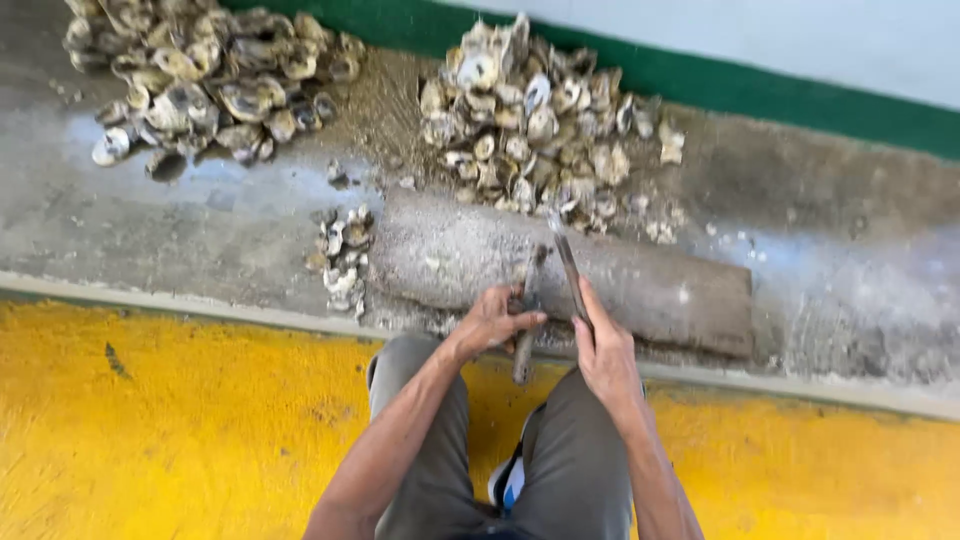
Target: Breaking open oyster shells using two metal rods as tools.
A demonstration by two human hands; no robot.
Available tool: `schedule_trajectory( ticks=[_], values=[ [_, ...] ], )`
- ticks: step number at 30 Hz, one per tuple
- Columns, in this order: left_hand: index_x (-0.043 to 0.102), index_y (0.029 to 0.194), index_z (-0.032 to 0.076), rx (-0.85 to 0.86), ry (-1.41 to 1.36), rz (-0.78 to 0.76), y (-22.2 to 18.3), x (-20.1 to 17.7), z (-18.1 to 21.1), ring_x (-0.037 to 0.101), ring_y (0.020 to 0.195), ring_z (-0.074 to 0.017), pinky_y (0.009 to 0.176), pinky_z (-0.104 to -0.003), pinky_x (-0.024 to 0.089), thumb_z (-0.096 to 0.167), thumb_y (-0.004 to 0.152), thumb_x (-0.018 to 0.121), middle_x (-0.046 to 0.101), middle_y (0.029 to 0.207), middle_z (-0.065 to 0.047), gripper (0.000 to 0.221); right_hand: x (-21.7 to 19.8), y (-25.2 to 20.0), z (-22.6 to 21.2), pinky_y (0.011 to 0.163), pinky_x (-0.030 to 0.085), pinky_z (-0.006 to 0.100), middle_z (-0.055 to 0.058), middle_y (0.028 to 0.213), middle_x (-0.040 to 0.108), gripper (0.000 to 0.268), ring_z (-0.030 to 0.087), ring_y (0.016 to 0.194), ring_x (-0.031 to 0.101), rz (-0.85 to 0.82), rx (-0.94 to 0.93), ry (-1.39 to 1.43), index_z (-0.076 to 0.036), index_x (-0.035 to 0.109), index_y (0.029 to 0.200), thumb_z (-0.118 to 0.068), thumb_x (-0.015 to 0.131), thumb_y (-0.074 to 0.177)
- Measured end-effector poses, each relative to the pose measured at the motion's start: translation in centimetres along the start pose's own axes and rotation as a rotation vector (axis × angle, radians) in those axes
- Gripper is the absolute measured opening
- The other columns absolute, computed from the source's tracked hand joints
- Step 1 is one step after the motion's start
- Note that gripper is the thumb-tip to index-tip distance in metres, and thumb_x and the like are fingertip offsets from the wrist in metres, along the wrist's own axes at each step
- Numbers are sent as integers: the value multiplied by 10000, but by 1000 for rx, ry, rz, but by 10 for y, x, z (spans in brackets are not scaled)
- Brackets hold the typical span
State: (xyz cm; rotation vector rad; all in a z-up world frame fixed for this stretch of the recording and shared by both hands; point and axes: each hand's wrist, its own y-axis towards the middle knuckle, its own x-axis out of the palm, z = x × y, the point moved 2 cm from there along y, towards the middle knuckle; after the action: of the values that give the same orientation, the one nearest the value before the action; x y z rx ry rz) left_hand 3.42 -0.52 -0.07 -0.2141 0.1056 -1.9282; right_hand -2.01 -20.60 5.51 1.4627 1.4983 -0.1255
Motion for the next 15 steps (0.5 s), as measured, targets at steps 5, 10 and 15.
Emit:
schedule_trajectory(
  ticks=[5,10,15],
  values=[
    [694,1045,-78,10,43,-36,-9,7,-9,614,537,-118,435,-294,503,252,908,803,659,679,-70,373,-32,13,-30,827,596,366,237,1224,710,581,235,955,770,19,264,77,-124,462,1559,-13,581,1001],
    [657,1060,-50,-44,-5,-10,-8,6,1,647,522,-123,411,-297,510,245,871,795,709,694,-64,377,11,3,15,715,628,338,216,1265,698,616,238,760,745,-116,422,71,-123,418,1562,-67,610,980],
    [670,1102,-51,72,-6,-32,-6,10,6,641,530,-120,411,-294,520,226,887,774,697,712,-77,366,28,-5,27,759,588,362,152,896,734,568,197,784,710,-21,524,200,-76,508,1547,-137,636,997]
  ],
)
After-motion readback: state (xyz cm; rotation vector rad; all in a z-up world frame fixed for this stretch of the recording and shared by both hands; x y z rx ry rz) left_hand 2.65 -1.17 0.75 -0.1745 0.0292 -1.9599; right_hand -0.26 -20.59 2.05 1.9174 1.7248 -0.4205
